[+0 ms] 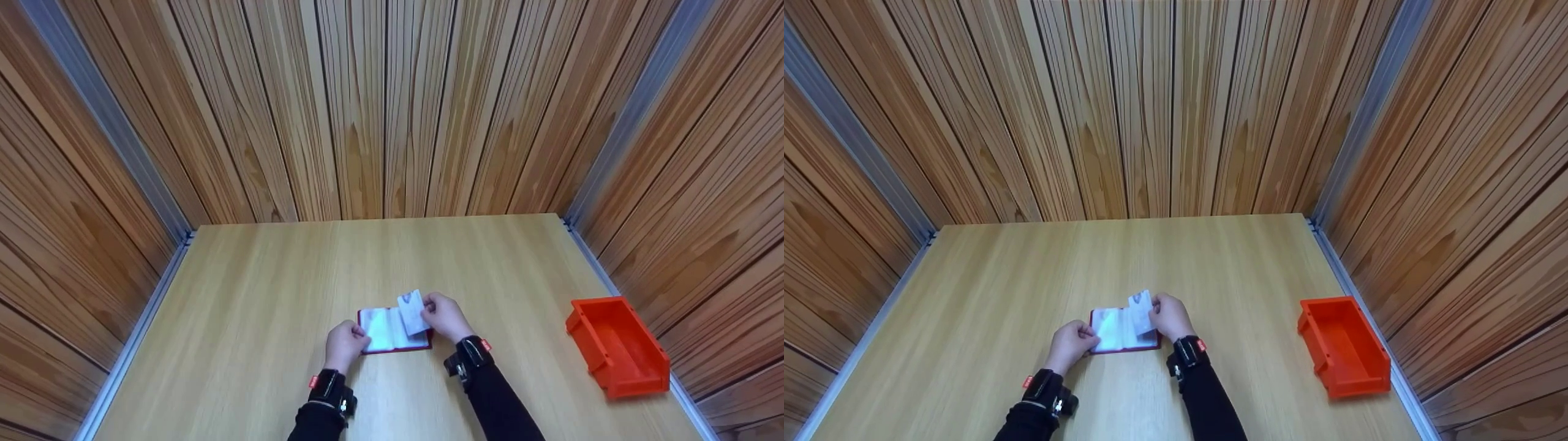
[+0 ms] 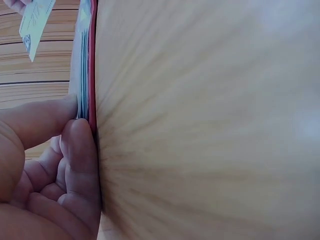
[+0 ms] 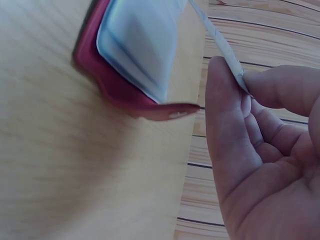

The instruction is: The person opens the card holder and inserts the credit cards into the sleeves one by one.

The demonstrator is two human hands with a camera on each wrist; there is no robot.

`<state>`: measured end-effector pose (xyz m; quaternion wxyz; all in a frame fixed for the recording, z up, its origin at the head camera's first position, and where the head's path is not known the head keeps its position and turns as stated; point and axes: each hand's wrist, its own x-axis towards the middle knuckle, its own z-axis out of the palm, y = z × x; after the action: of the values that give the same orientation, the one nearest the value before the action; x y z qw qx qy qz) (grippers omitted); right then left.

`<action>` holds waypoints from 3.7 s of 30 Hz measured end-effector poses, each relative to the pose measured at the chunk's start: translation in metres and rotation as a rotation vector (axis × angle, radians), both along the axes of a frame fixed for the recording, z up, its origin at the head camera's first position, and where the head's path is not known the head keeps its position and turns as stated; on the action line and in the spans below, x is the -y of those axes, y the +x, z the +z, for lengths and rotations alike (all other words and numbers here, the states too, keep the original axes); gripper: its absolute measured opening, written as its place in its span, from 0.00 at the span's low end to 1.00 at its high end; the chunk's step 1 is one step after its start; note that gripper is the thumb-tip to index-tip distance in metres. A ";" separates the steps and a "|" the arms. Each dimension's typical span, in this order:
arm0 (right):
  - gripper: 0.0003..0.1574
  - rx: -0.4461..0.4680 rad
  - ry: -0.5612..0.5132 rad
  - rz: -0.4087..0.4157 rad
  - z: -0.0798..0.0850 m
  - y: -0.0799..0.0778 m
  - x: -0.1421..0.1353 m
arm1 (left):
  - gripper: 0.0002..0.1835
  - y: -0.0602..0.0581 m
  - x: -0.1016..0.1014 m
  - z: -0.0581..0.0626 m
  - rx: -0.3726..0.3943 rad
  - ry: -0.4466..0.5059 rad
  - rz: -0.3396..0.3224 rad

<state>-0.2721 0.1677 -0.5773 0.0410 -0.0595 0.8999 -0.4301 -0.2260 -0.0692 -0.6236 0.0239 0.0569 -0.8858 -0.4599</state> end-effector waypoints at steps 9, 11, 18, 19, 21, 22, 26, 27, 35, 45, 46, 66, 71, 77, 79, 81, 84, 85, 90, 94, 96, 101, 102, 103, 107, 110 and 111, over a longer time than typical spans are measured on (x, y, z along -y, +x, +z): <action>0.08 0.025 0.025 0.038 -0.003 0.002 0.013 | 0.10 0.000 0.000 -0.002 0.000 -0.004 0.004; 0.08 0.045 0.027 0.036 -0.004 0.002 0.015 | 0.10 0.000 0.000 -0.002 -0.003 -0.001 0.004; 0.08 -0.055 0.086 0.089 -0.008 0.003 0.022 | 0.10 0.001 0.001 -0.002 -0.023 -0.009 0.000; 0.08 -0.073 0.096 0.095 -0.009 0.003 0.022 | 0.10 0.001 0.001 -0.002 -0.024 -0.013 -0.002; 0.08 -0.088 0.114 0.101 -0.009 0.003 0.024 | 0.10 0.001 0.001 -0.002 -0.024 -0.018 -0.004; 0.09 -0.084 0.120 0.103 -0.009 0.003 0.025 | 0.10 0.001 0.001 -0.002 -0.025 -0.018 -0.004; 0.10 -0.064 0.148 0.105 -0.008 0.002 0.027 | 0.10 0.001 0.001 -0.001 -0.017 -0.011 -0.001; 0.10 -0.060 0.151 0.107 -0.009 0.002 0.028 | 0.10 0.001 0.001 -0.001 -0.011 -0.008 0.000; 0.09 -0.050 0.157 0.113 -0.010 0.001 0.029 | 0.10 0.000 -0.001 0.001 0.014 -0.009 0.012; 0.10 -0.030 0.170 0.097 -0.011 -0.001 0.032 | 0.10 -0.001 0.001 -0.001 0.007 0.006 0.011; 0.09 -0.036 0.177 0.097 -0.011 -0.001 0.033 | 0.10 -0.001 0.001 -0.001 0.000 0.007 0.008; 0.09 0.008 0.213 0.090 -0.013 -0.001 0.036 | 0.10 -0.003 0.001 -0.002 0.017 0.020 0.000; 0.09 0.008 0.213 0.095 -0.015 -0.001 0.038 | 0.10 -0.002 0.001 0.000 0.040 0.037 0.007; 0.07 -0.033 0.211 0.105 -0.020 -0.001 0.040 | 0.10 -0.001 0.001 -0.001 0.009 0.025 0.004; 0.07 -0.034 0.200 0.103 -0.020 0.000 0.041 | 0.10 -0.001 0.001 -0.002 -0.005 0.018 0.003; 0.07 -0.031 0.192 0.099 -0.021 0.000 0.043 | 0.10 -0.001 0.001 -0.002 -0.013 0.012 0.003; 0.06 -0.035 0.200 0.093 -0.022 0.001 0.045 | 0.10 0.000 0.001 -0.002 -0.002 0.012 0.002; 0.06 -0.043 0.205 0.092 -0.022 0.001 0.046 | 0.10 0.000 0.002 -0.002 0.002 0.012 0.001; 0.05 -0.074 0.232 0.098 -0.022 0.002 0.048 | 0.10 -0.001 0.002 -0.002 0.019 0.016 0.000; 0.08 -0.050 0.244 0.104 -0.021 0.002 0.051 | 0.10 -0.002 0.001 -0.002 0.028 0.019 0.008; 0.09 -0.045 0.252 0.111 -0.020 0.003 0.052 | 0.10 -0.002 0.001 -0.002 0.026 0.016 0.011; 0.08 -0.064 0.253 0.125 -0.020 0.004 0.055 | 0.11 -0.002 0.001 -0.001 0.045 0.028 0.011; 0.08 -0.071 0.251 0.127 -0.020 0.005 0.056 | 0.11 -0.002 0.001 0.000 0.055 0.036 0.010; 0.08 -0.078 0.250 0.129 -0.021 0.005 0.056 | 0.11 -0.002 0.001 0.000 0.065 0.044 0.010; 0.05 -0.095 0.260 0.137 -0.021 0.007 0.059 | 0.11 -0.002 0.002 -0.001 0.059 0.048 -0.001; 0.05 -0.102 0.269 0.137 -0.022 0.007 0.060 | 0.11 -0.002 0.003 -0.002 0.042 0.041 -0.006; 0.05 -0.102 0.271 0.137 -0.022 0.007 0.061 | 0.11 -0.002 0.003 -0.002 0.047 0.050 -0.005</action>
<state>-0.2646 0.1069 -0.5993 0.0321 -0.1367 0.9444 -0.2974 -0.2283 -0.0719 -0.6258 0.0005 0.0662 -0.8745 -0.4804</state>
